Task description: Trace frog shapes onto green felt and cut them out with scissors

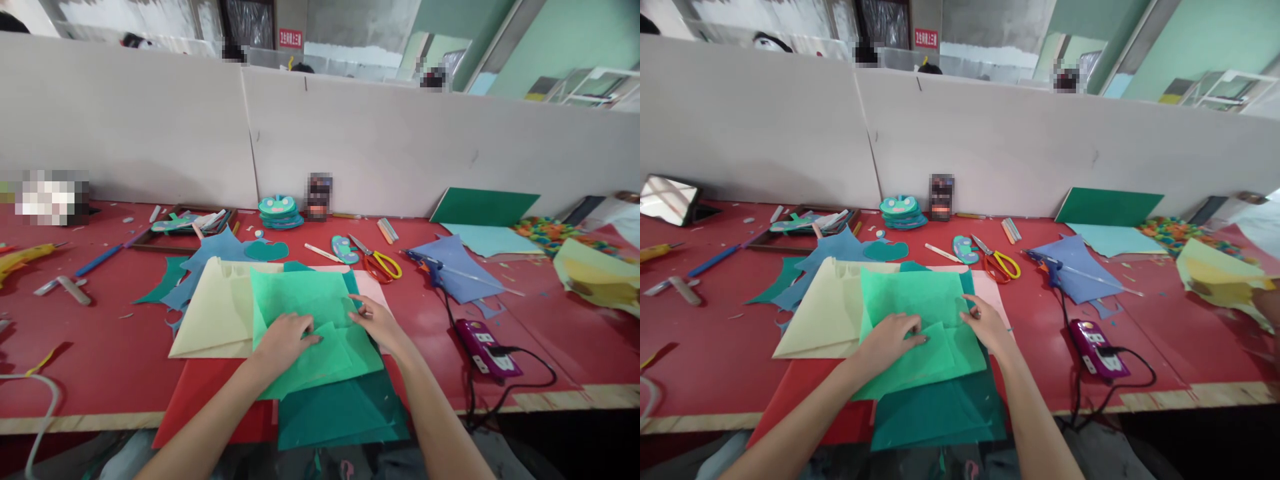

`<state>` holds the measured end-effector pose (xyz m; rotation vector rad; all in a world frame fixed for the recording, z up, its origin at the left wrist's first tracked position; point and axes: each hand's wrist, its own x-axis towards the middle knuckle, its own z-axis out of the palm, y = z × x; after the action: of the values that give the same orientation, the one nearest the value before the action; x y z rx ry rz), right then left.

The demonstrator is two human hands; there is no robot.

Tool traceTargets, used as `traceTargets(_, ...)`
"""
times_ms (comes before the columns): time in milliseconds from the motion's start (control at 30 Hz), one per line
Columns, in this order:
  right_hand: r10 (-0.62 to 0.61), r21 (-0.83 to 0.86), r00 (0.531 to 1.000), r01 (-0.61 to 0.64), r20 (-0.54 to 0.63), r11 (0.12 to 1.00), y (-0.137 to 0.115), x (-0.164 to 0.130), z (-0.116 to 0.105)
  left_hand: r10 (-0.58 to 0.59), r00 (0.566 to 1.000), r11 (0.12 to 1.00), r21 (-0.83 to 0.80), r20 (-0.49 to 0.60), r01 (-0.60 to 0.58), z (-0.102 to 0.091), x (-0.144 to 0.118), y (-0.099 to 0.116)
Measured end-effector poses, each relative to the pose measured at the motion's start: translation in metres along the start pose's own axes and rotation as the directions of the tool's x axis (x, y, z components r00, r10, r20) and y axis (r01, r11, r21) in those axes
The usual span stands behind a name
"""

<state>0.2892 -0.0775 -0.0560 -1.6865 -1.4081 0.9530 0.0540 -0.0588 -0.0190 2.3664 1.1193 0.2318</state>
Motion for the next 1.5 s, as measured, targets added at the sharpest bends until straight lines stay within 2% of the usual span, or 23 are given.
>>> traceTargets(133,0.001,-0.015,1.000,0.000,0.016,1.000,-0.002,-0.001,0.000,0.007,1.000,0.997,0.072,-0.008,-0.006,0.001,0.000,0.003)
traceTargets(233,0.004,-0.096,1.000,-0.003,0.010,0.995,-0.003,-0.001,0.002,0.040,0.997,0.989,0.144,-0.062,-0.031,0.008,0.000,0.004)
traceTargets(333,-0.034,-0.210,0.999,0.024,-0.042,0.977,-0.002,-0.001,0.006,0.197,0.976,0.958,0.231,-0.095,-0.171,0.021,0.001,0.004)
traceTargets(433,-0.149,-0.316,0.982,0.106,-0.116,0.943,0.000,-0.001,0.008,0.322,0.946,0.915,0.268,-0.040,-0.301,0.031,0.001,0.005)
traceTargets(533,-0.203,-0.372,0.970,0.142,-0.130,0.917,0.002,0.001,0.009,0.316,0.949,0.918,0.257,-0.012,-0.302,0.036,0.000,0.004)
traceTargets(833,-0.222,-0.419,0.965,0.146,-0.138,0.896,0.007,0.006,0.017,0.297,0.955,0.928,0.234,0.004,-0.289,0.032,0.000,0.005)
traceTargets(1000,-0.214,-0.392,0.962,0.133,-0.171,0.910,0.013,0.008,0.015,0.297,0.955,0.927,0.237,0.006,-0.290,0.031,0.000,0.005)
traceTargets(1067,-0.172,-0.319,0.968,0.107,-0.183,0.942,0.012,0.008,0.010,0.300,0.954,0.926,0.238,0.006,-0.292,0.032,0.001,0.004)
traceTargets(1167,-0.034,-0.150,0.983,0.006,-0.182,0.989,0.009,0.007,-0.001,0.308,0.951,0.923,0.243,0.001,-0.299,0.033,0.001,0.003)
traceTargets(1233,0.003,-0.120,0.984,-0.025,-0.179,0.992,0.007,0.006,-0.008,0.311,0.950,0.921,0.247,-0.005,-0.301,0.034,0.001,0.003)
traceTargets(1300,-0.090,-0.203,0.977,0.050,-0.194,0.978,0.004,0.005,-0.012,0.311,0.950,0.921,0.249,-0.009,-0.299,0.034,0.001,0.003)
traceTargets(1400,-0.244,-0.370,0.940,0.144,-0.239,0.918,-0.003,0.003,-0.012,0.315,0.949,0.920,0.249,-0.011,-0.303,0.033,0.000,0.002)
traceTargets(1500,-0.198,-0.383,0.961,0.112,-0.193,0.917,-0.015,0.002,-0.006,0.321,0.947,0.918,0.251,-0.011,-0.308,0.034,0.001,0.002)
